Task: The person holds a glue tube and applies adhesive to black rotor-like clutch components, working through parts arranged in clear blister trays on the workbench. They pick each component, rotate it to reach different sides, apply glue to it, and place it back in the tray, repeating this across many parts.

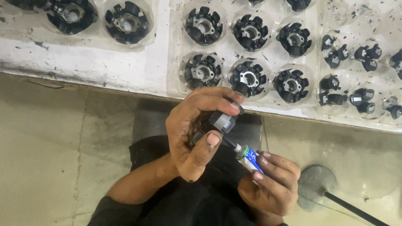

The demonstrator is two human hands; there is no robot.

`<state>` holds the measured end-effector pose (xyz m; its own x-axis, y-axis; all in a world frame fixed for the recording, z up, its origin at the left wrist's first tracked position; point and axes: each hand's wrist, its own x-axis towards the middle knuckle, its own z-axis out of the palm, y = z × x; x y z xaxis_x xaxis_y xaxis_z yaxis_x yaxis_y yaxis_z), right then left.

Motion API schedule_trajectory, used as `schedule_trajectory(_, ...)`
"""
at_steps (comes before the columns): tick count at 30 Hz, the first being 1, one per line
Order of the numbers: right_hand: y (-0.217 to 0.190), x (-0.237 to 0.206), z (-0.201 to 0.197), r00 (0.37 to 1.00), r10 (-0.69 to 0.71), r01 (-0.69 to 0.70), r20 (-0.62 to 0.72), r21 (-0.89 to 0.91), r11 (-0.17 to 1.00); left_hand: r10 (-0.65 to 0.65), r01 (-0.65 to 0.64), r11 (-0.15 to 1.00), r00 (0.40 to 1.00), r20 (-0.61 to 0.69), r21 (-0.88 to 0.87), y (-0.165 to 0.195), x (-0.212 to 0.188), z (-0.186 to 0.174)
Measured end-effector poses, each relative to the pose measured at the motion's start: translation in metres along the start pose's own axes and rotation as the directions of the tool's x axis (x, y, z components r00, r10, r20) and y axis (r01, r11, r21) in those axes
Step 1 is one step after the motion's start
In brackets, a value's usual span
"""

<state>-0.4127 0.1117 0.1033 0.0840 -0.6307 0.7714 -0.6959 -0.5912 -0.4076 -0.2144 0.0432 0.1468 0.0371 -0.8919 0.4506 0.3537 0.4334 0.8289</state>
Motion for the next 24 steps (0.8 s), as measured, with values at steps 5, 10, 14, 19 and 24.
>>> schedule_trajectory(5,-0.004,0.003,0.003,0.996,-0.082,0.080,-0.035,-0.058,0.995,-0.005,0.005,1.000,1.000,0.030,0.005,-0.002,-0.010,-0.004)
schedule_trajectory(10,-0.006,0.005,0.001,0.995,-0.096,0.094,-0.026,-0.055,0.994,-0.042,0.043,0.981,0.999,0.014,-0.187,-0.012,-0.016,-0.002)
schedule_trajectory(14,-0.006,0.004,0.004,0.993,-0.094,0.091,-0.069,-0.048,0.995,-0.087,0.087,0.962,0.996,0.011,-0.259,-0.014,-0.019,-0.002)
schedule_trajectory(19,-0.001,0.004,0.009,0.985,-0.133,0.130,-0.112,-0.036,0.991,-0.082,0.078,0.959,0.997,-0.004,-0.274,-0.015,-0.018,-0.004)
schedule_trajectory(24,-0.006,0.005,0.005,0.994,-0.091,0.088,-0.063,-0.041,0.995,-0.101,0.081,0.939,0.994,-0.041,-0.335,-0.019,-0.019,-0.002)
